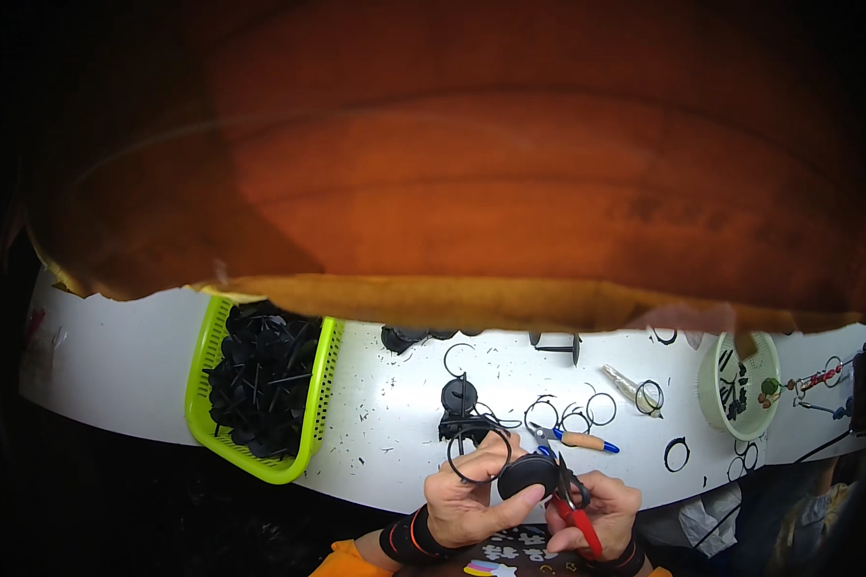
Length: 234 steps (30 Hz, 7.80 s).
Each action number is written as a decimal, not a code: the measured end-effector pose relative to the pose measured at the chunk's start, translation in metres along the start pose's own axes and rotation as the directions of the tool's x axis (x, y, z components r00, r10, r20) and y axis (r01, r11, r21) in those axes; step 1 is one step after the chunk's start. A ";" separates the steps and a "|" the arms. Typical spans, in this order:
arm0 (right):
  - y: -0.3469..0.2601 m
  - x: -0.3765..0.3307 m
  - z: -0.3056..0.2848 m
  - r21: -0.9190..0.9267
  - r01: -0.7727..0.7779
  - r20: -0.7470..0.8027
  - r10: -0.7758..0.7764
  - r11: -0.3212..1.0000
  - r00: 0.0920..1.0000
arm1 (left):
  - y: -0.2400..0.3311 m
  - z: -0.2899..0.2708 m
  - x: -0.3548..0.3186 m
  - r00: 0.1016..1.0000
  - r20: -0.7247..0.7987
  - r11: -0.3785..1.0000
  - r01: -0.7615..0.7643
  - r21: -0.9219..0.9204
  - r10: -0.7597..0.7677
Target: The person trims excess material from black plastic parts using pliers and scissors.
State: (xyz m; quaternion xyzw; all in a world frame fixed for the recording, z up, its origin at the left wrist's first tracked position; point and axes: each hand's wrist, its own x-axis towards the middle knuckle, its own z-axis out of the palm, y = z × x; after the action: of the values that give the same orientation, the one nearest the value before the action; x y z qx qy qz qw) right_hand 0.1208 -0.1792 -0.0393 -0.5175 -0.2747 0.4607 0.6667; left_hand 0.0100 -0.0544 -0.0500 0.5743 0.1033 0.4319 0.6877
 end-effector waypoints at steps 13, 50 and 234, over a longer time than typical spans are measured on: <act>-0.021 0.062 -0.090 0.057 0.421 -0.537 -0.328 0.905 0.777 | -0.001 -0.022 -0.014 0.883 0.388 0.915 0.357 -0.190 -0.264; -0.042 0.016 -0.105 -0.903 -0.076 0.109 -0.396 -0.422 0.912 | -0.004 0.000 0.000 0.996 -0.077 0.981 -0.049 -0.187 0.035; 0.031 0.054 -0.049 -0.933 0.308 0.323 -0.055 -0.188 0.945 | -0.054 -0.090 0.044 0.906 0.106 0.450 0.100 0.887 -0.410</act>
State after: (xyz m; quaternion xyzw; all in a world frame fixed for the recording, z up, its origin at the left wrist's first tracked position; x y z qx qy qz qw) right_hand 0.1749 -0.1511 -0.0901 -0.7539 -0.6523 0.0304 0.0725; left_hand 0.0049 0.0413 -0.1109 0.8769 0.2845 0.1163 0.3694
